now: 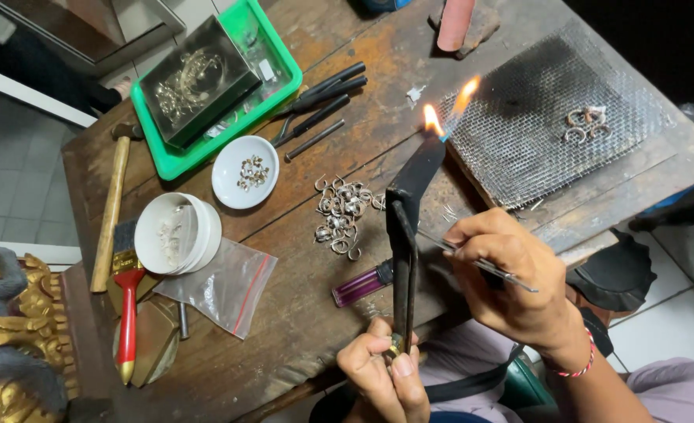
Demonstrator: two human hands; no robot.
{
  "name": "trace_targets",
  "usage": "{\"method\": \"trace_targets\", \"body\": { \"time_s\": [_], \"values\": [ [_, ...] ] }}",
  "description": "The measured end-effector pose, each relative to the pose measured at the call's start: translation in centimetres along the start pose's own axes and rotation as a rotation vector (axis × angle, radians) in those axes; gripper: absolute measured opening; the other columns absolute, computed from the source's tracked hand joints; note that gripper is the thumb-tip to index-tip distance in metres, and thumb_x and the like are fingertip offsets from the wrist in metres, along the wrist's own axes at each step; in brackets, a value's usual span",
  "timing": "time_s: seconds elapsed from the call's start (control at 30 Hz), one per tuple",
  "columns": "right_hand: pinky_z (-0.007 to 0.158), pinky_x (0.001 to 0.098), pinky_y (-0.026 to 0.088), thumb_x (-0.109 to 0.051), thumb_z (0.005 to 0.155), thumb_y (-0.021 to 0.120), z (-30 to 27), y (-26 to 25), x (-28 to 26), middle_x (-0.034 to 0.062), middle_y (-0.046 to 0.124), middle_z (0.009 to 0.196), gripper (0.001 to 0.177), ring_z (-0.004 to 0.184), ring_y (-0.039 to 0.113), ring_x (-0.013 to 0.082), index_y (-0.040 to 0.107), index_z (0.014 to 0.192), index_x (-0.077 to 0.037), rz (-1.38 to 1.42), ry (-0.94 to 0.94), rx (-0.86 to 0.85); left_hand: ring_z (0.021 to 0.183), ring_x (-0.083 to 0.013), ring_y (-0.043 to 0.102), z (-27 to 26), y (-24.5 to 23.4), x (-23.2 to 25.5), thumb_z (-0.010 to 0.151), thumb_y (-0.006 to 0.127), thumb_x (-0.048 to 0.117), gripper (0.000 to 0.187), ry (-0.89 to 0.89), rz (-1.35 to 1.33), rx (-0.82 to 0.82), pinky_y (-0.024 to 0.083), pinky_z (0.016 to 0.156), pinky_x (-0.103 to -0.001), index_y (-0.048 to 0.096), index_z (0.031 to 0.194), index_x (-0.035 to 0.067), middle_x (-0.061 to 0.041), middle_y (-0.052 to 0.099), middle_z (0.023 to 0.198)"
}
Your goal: Soldering small metal rings together using a blowtorch and tweezers on a soldering block
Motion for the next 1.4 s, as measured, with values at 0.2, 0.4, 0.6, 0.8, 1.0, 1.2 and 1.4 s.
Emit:
{"method": "trace_targets", "body": {
  "time_s": [0.2, 0.4, 0.6, 0.8, 1.0, 1.2, 1.4],
  "values": [
    [0.076, 0.0375, 0.059, -0.001, 0.098, 0.055, 1.1, 1.1, -1.1, 0.0251, 0.069, 0.101, 0.003, 0.084, 0.072, 0.0334, 0.055, 0.1, 0.001, 0.039, -0.087, 0.037, 0.052, -0.0167, 0.059, -3.6, 0.1, -4.7, 0.096, 0.051, 0.033, 0.033, -0.056, -0.024, 0.212, 0.048, 0.042, -0.021, 0.042, 0.103, 0.002, -0.021, 0.061, 0.091],
    [0.083, 0.0344, 0.058, 0.005, 0.092, 0.066, -1.3, 0.8, -0.5, 0.0222, 0.071, 0.104, 0.016, 0.088, 0.073, 0.0287, 0.055, 0.101, -0.002, -0.093, 0.036, 0.221, 0.05, -0.0135, 0.054, -2.1, 0.2, -2.4, 0.098, 0.045, 0.034, 0.028, -0.068, 0.08, 0.161, 0.043, 0.042, -0.02, 0.041, 0.101, 0.006, -0.012, 0.058, 0.075],
    [0.082, 0.033, 0.059, 0.005, 0.091, 0.066, -1.7, 0.4, -0.2, 0.0242, 0.07, 0.099, 0.019, 0.091, 0.073, 0.0303, 0.052, 0.102, -0.001, -0.037, 0.073, 0.234, 0.053, -0.0132, 0.063, -0.1, -0.2, 1.3, 0.101, 0.04, 0.027, 0.022, -0.068, 0.204, 0.085, 0.055, 0.051, -0.018, 0.045, 0.103, 0.006, -0.011, 0.068, 0.079],
    [0.088, 0.0325, 0.059, 0.002, 0.094, 0.067, -1.7, 0.4, -0.1, 0.0185, 0.071, 0.104, 0.02, 0.097, 0.074, 0.0276, 0.051, 0.106, -0.004, 0.01, 0.1, 0.073, 0.059, -0.0233, 0.056, 1.4, -1.5, 0.5, 0.103, 0.033, 0.015, 0.02, 0.176, 0.08, -0.224, 0.05, 0.063, -0.03, 0.032, 0.109, -0.004, -0.024, 0.056, 0.079],
    [0.087, 0.0326, 0.058, 0.004, 0.091, 0.071, -1.5, 0.2, 0.2, 0.0203, 0.069, 0.101, 0.024, 0.094, 0.072, 0.0278, 0.052, 0.104, -0.002, 0.036, 0.116, 0.0, 0.068, -0.0277, 0.057, 2.3, -2.1, 1.4, 0.1, 0.037, 0.01, 0.016, 0.224, 0.166, -0.255, 0.053, 0.068, -0.033, 0.036, 0.106, -0.005, -0.025, 0.054, 0.088],
    [0.084, 0.0359, 0.052, 0.01, 0.094, 0.067, -1.5, 0.8, 0.9, 0.0211, 0.064, 0.103, 0.023, 0.094, 0.066, 0.0317, 0.052, 0.108, 0.001, -0.054, 0.118, 0.0, 0.08, -0.0345, 0.062, 1.2, -2.4, 0.0, 0.1, 0.039, 0.011, 0.021, 0.284, 0.2, -0.225, 0.057, 0.077, -0.037, 0.04, 0.108, -0.008, -0.027, 0.051, 0.097],
    [0.084, 0.0358, 0.054, 0.003, 0.093, 0.067, -1.7, 1.6, 1.0, 0.0188, 0.063, 0.101, 0.021, 0.089, 0.066, 0.0305, 0.054, 0.109, 0.003, -0.072, 0.084, 0.002, 0.08, -0.038, 0.062, 0.7, -2.3, -0.8, 0.1, 0.04, 0.011, 0.021, 0.285, 0.145, -0.223, 0.057, 0.08, -0.042, 0.04, 0.108, -0.009, -0.026, 0.048, 0.095]
  ]
}}
Point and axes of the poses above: each hand's wrist, its own z-axis towards the middle knuckle, its own y-axis out of the palm, x = y × z, the point moved 2 cm from there along z, towards the middle knuckle
